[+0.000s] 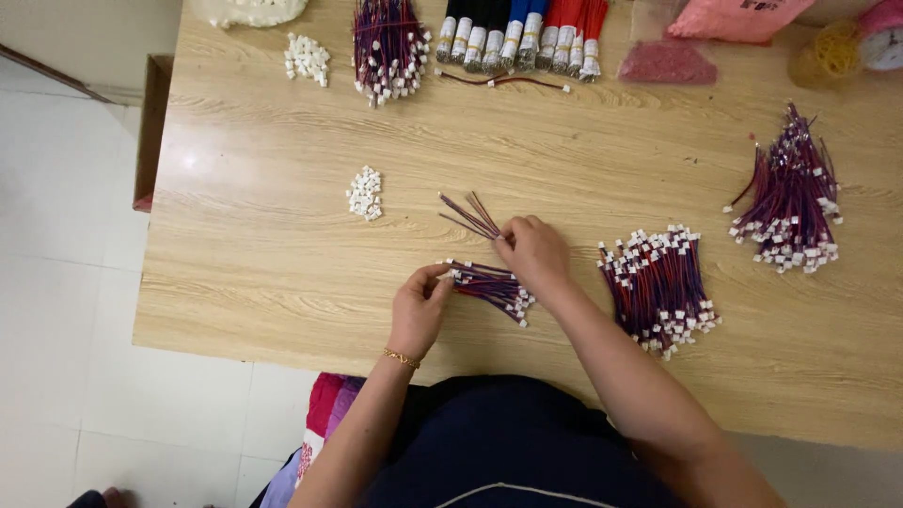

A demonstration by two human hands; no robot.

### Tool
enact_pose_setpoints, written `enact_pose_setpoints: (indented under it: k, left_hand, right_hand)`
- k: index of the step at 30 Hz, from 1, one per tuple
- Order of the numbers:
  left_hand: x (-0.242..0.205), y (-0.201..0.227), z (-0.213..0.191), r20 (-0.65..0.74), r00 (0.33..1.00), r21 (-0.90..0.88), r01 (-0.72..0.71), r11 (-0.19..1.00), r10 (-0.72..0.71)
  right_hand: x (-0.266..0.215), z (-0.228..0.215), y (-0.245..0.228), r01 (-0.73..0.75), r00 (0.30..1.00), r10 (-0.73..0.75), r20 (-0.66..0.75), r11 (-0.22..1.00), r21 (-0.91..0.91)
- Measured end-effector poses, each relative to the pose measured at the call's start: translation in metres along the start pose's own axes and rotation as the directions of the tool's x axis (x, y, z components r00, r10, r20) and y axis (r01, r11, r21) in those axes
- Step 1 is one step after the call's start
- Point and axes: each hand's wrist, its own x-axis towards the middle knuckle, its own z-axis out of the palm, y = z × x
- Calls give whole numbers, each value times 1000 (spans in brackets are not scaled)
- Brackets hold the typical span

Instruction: Attaching small white plastic connectors to the ends of thin electrical wires

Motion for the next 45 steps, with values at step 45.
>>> enact_pose_setpoints:
  k: [45]
  left_hand:
    - [-42, 219, -43, 264, 610, 584, -718, 379, 747]
  right_hand:
    - [-38, -170, -118, 601, 743, -560, -367, 799, -2]
